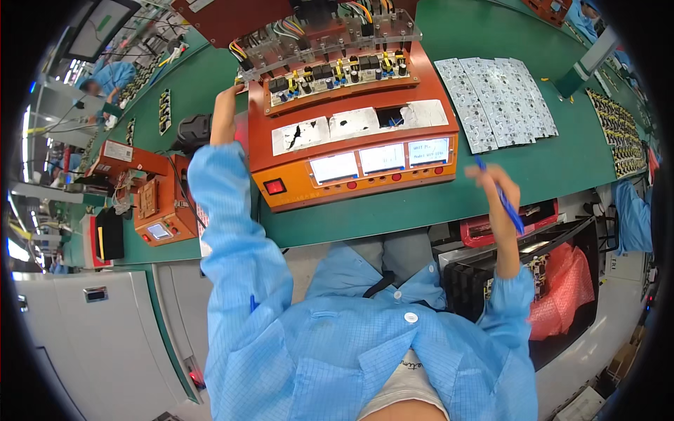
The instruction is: Testing circuit boards by inserting them into a specialized testing rig, monitoring meters, and documenting results on a log sheet.
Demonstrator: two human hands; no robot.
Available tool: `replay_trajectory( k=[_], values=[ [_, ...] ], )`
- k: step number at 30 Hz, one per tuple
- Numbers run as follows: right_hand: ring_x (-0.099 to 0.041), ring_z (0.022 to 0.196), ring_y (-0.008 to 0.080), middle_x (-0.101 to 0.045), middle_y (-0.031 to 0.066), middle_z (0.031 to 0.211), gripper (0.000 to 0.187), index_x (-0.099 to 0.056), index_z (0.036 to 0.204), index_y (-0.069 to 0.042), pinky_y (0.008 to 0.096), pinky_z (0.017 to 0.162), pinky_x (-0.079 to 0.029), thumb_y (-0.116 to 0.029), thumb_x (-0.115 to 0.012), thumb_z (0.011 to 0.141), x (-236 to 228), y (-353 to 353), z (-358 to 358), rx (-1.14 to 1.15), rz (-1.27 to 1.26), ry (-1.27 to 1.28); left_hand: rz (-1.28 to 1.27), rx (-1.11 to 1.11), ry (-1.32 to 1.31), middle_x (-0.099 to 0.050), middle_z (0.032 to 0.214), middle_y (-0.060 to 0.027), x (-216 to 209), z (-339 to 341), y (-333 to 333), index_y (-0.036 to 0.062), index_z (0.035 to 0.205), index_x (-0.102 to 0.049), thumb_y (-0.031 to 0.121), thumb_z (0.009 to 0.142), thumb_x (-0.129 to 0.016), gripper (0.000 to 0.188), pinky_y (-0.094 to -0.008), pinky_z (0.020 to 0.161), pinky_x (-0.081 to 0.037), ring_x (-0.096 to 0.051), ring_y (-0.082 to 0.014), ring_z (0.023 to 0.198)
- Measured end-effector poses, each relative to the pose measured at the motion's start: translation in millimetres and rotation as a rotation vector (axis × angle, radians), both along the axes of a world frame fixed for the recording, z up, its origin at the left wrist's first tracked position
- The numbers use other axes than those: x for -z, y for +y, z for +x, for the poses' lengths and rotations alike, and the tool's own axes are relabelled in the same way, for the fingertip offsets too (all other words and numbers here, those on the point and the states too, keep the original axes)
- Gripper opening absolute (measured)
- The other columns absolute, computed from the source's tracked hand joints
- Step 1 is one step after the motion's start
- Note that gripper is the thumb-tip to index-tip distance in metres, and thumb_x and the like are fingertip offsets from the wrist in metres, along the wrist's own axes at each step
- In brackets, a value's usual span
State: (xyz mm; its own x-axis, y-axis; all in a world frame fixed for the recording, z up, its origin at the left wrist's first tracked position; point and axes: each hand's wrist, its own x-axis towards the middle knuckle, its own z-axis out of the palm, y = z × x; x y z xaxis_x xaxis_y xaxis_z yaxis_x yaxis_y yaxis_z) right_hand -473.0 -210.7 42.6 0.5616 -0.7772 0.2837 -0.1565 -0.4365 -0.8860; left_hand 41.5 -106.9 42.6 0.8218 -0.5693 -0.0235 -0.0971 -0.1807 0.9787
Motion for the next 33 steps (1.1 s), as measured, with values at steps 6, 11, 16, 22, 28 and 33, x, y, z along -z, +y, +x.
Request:
replay_trajectory(
  k=[6,11,16,22,28,33],
  values=[
    [-0.055,0.111,0.0207,-0.061,0.0141,0.113,0.019,-0.046,0.097,-0.003,0.0299,0.093,-0.039,-0.009,-0.058,0.084,-19.9,-70.9,130.4,-0.120,-0.309,-0.102,0.180,0.159,-0.761,-0.047,0.130,-0.0247,-17.6,-89.2,43.9,0.0038,0.121,-0.058,0.017,0.086,-0.043,0.040,-0.0377,0.102,-0.034,-0.041,-0.0373,0.124],
    [-0.060,0.095,0.0243,-0.062,0.0099,0.106,0.027,-0.047,0.104,-0.011,0.0332,0.083,-0.043,-0.013,-0.058,0.079,6.4,-103.2,183.7,-0.091,-0.431,-0.172,0.150,0.051,-0.708,-0.036,0.139,-0.0255,3.4,-86.4,31.5,0.0064,0.126,-0.055,0.022,0.086,-0.045,0.045,-0.0471,0.110,-0.013,-0.022,-0.0364,0.136],
    [-0.052,0.120,0.0223,-0.060,0.0137,0.113,0.021,-0.044,0.097,-0.005,0.0249,0.092,-0.039,0.003,-0.050,0.078,-6.9,-83.9,180.2,-0.161,-0.165,-0.261,-0.021,0.021,-0.619,-0.039,0.136,-0.0232,4.5,-92.3,34.3,0.0062,0.127,-0.054,0.016,0.084,-0.045,0.045,-0.0456,0.110,-0.016,-0.024,-0.0383,0.134],
    [-0.048,0.118,0.0193,-0.052,0.0136,0.118,0.028,-0.041,0.100,-0.005,0.0256,0.095,-0.032,-0.003,-0.051,0.073,-34.8,-9.9,99.2,-0.200,0.057,-0.121,-0.038,0.025,-0.663,-0.038,0.138,-0.0160,-3.1,-179.0,103.7,0.0054,0.126,-0.054,0.007,0.079,-0.046,0.048,-0.0463,0.112,-0.012,-0.022,-0.0380,0.135],
    [-0.039,0.129,0.0287,-0.044,0.0241,0.129,0.035,-0.040,0.100,-0.004,0.0353,0.106,-0.023,-0.002,-0.049,0.066,5.9,81.6,-2.9,-0.212,-0.058,0.175,0.144,0.015,-0.686,-0.039,0.139,-0.0148,27.4,-291.1,196.2,0.0063,0.123,-0.057,0.005,0.066,-0.047,0.058,-0.0575,0.110,0.000,-0.017,-0.0384,0.138],
    [-0.042,0.118,0.0357,-0.048,0.0219,0.121,0.041,-0.044,0.100,-0.005,0.0405,0.097,-0.026,-0.002,-0.055,0.062,38.8,91.2,1.0,-0.126,-0.133,0.238,0.317,0.047,-0.680,-0.032,0.142,-0.0163,55.5,-299.4,195.3,0.0042,0.126,-0.053,0.007,0.070,-0.052,0.056,-0.0595,0.109,0.001,-0.012,-0.0404,0.139]
  ],
)
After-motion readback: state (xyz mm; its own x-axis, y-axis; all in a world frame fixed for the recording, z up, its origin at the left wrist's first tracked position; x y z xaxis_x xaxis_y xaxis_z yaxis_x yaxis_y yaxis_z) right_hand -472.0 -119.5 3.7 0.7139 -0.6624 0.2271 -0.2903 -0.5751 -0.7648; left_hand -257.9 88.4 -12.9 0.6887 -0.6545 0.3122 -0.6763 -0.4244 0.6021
